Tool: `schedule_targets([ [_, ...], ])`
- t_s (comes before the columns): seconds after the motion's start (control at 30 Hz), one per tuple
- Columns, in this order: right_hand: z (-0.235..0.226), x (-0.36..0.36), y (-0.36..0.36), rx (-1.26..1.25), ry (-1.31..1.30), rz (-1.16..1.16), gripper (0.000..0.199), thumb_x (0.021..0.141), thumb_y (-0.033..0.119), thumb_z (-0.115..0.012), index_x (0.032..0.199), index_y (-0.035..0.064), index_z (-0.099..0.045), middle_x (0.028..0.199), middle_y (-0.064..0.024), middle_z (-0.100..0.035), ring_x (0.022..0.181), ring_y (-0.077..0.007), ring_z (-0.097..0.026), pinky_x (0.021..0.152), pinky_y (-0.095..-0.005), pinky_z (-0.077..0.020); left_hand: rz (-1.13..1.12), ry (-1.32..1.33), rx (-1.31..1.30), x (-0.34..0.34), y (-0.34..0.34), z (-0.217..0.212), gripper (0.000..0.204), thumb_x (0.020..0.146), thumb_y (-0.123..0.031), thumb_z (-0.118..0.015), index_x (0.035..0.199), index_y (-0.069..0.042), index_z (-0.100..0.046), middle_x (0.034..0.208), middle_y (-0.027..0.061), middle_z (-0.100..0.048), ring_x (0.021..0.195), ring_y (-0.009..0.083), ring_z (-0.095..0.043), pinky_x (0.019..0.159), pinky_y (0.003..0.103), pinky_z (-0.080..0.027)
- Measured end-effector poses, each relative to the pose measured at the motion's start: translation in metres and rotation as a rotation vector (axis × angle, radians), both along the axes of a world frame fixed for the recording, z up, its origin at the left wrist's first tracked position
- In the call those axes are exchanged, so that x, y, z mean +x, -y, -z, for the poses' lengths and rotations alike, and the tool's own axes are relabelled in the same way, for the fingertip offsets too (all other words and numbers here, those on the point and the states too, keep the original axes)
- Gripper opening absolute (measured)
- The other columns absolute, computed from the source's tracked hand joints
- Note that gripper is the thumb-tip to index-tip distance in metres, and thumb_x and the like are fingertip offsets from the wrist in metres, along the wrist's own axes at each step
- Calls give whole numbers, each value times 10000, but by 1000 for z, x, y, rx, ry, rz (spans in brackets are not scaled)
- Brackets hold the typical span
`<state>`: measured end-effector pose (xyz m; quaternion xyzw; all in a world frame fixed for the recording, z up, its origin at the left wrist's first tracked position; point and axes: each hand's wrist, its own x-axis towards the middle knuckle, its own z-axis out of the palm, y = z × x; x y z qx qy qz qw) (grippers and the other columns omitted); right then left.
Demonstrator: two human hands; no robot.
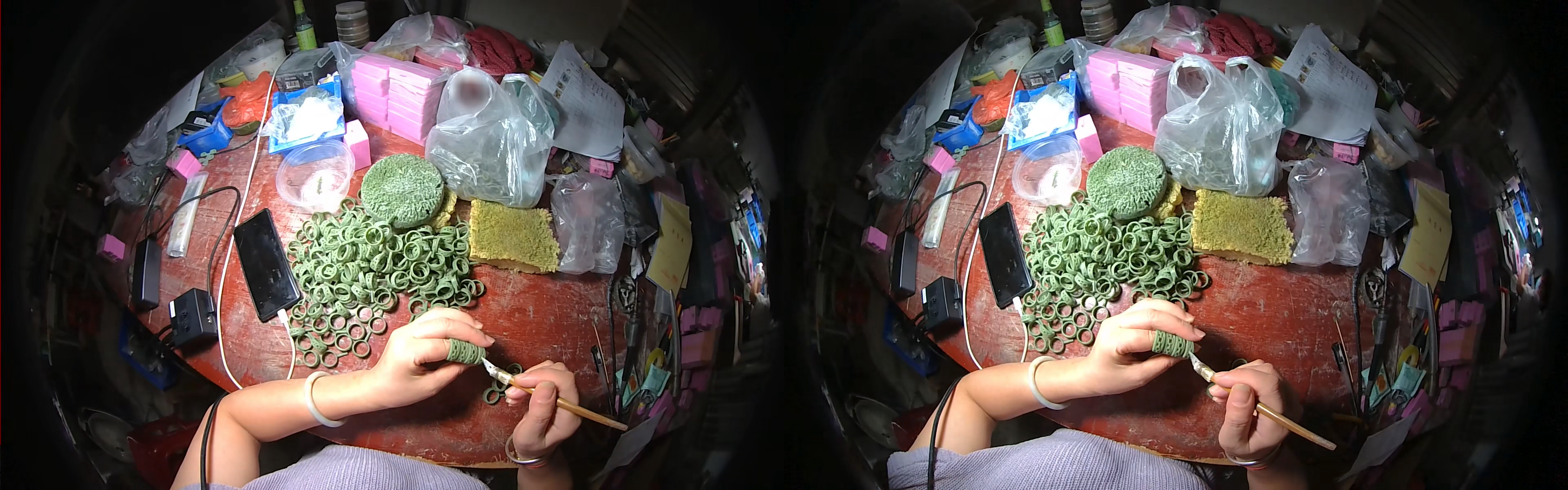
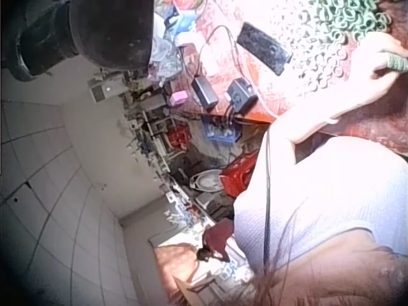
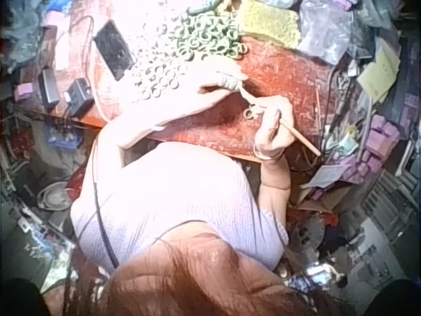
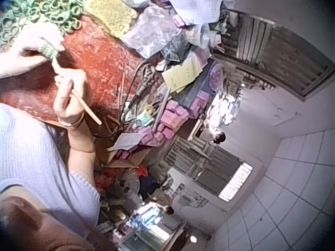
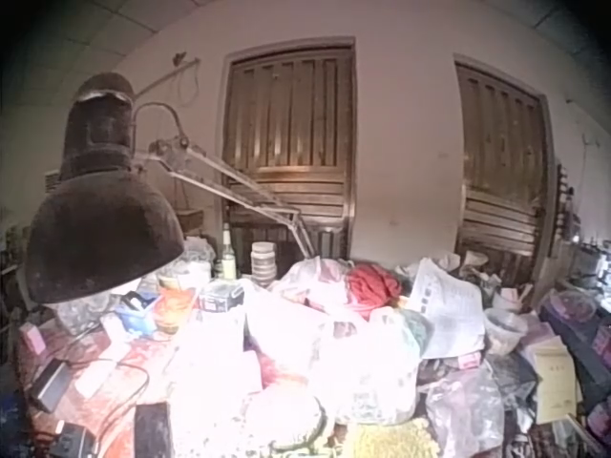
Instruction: Assembling small green circular components using a brush and adhesive.
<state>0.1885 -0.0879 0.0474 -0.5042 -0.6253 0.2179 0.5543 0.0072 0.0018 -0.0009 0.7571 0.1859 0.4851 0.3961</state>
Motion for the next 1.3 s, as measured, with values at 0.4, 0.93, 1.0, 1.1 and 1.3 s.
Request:
schedule_targets([
  [0.4, 1, -5, -4, 73, -31, 31, 265, 1022, 175, -412, 893, -24, -530, 729, -91, -528, 597, -134, -478, 532, -242, -389, 48, 24, -121, -1, 0, 3, 266, 728, 83, -734, 969, -30, -734, 1094, 95, -702, 1068, 290, -646, 963, 421, -506],
  [0.93, 2, -3, -6, 93, 38, 156, 261, 1035, 175, -396, 916, -16, -528, 750, -85, -507, 635, -116, -461, 526, -225, -375, 56, 33, -230, 2, 1, 5, 170, 813, -26, -761, 981, -24, -735, 1071, 66, -688, 1020, 228, -646, 922, 343, -503],
  [1.0, 0, -2, -7, 41, -73, 154, 255, 1034, 168, -387, 913, -11, -522, 750, -80, -497, 629, -110, -448, 519, -222, -366, 76, 13, -333, -1, 4, 2, 170, 818, -36, -766, 984, -22, -732, 1055, 67, -688, 1000, 213, -646, 903, 334, -505],
  [1.1, -1, -3, -7, 2, -86, 106, 241, 1021, 170, -398, 911, -7, -520, 766, -86, -507, 637, -112, -460, 523, -216, -370, 90, -9, -457, -1, 4, 2, 168, 830, -53, -771, 989, -19, -728, 1021, 66, -688, 963, 183, -645, 870, 318, -507],
  [1.3, 4, 5, -2, -4, 46, -24, 109, 925, 61, -518, 957, -13, -592, 806, -121, -586, 667, -215, -582, 603, -310, -475, 73, -1, -499, -1, 4, 3, 154, 844, -54, -764, 990, -24, -725, 986, 61, -688, 935, 157, -639, 844, 303, -508],
])
